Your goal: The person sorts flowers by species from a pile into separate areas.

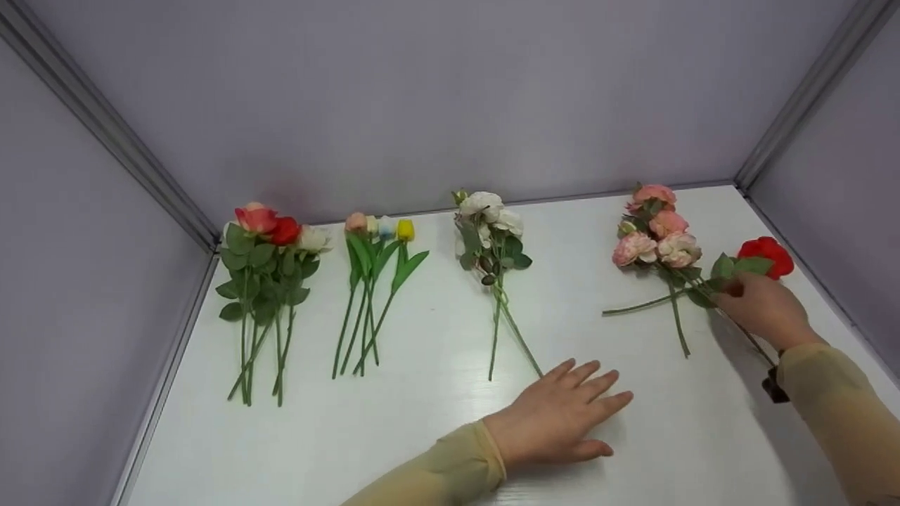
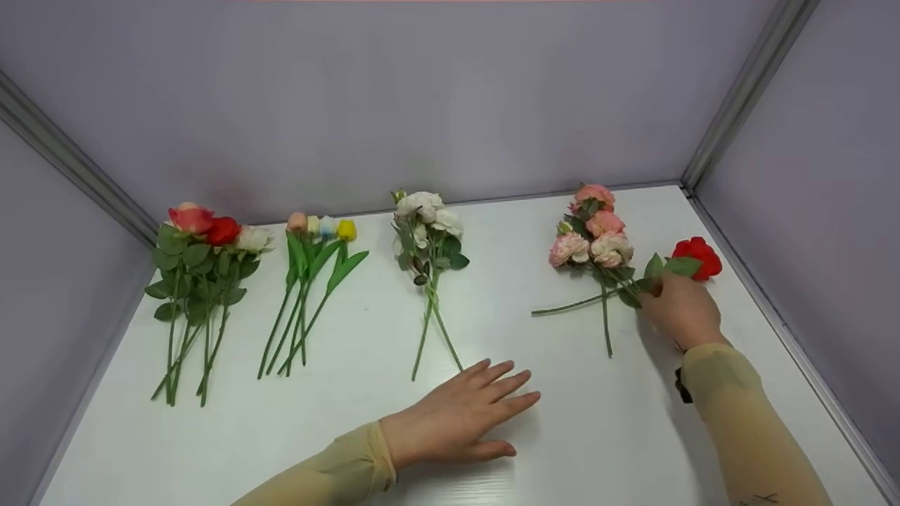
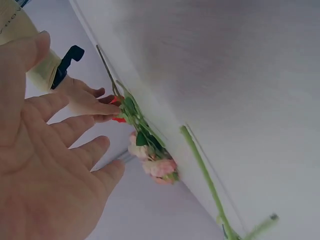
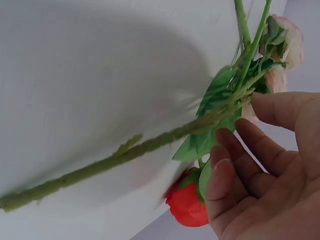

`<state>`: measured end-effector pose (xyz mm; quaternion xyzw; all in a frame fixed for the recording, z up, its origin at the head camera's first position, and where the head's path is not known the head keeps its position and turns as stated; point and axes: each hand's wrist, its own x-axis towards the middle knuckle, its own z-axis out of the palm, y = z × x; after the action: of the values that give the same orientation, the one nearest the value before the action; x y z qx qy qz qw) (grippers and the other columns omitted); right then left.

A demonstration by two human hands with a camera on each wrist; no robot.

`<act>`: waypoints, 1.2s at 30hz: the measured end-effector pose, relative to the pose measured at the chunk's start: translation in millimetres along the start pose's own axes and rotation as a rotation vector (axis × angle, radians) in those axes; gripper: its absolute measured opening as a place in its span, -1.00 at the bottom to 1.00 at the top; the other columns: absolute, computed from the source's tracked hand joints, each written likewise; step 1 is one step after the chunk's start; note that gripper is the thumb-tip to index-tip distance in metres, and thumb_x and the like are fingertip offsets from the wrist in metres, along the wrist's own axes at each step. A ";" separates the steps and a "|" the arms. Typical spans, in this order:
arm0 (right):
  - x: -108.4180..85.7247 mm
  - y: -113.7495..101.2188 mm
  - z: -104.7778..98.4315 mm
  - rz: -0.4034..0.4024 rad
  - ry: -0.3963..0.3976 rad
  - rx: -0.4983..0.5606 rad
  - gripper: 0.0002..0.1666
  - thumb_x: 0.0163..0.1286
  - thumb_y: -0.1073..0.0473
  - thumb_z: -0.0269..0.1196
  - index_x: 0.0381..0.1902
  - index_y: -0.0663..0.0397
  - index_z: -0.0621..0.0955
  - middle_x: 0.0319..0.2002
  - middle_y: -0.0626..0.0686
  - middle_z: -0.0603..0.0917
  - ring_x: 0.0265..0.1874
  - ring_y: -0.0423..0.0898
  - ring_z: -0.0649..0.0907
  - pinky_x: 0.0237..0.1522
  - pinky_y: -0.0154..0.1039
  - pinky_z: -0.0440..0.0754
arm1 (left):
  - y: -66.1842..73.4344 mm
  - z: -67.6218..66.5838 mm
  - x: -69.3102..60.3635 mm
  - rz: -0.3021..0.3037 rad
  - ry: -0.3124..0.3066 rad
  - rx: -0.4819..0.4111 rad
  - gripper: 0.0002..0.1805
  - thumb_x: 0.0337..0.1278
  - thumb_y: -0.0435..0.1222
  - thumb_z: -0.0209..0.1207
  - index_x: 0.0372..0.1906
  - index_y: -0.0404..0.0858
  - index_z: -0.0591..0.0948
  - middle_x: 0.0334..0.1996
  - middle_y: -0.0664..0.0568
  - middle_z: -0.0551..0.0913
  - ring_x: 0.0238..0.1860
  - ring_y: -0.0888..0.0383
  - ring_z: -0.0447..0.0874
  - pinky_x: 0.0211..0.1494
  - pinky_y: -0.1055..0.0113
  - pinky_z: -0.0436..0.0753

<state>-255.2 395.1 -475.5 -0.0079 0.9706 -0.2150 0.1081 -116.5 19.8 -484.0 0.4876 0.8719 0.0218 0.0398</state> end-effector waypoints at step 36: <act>-19.4 -52.8 -7.3 -0.028 -0.072 0.326 -0.51 0.52 -0.05 0.21 0.08 0.29 0.55 -0.11 0.23 0.63 -0.25 0.03 0.61 -0.22 -0.14 0.68 | -16.5 -4.7 1.3 -0.085 0.166 -0.421 -0.46 0.58 0.04 0.01 0.48 -0.08 0.46 0.46 0.08 0.41 0.48 0.22 0.30 0.49 0.39 0.24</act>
<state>-239.4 351.4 -442.9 -0.0117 0.9182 -0.3705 0.1396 -131.6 12.3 -480.6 0.4280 0.8681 0.2417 0.0696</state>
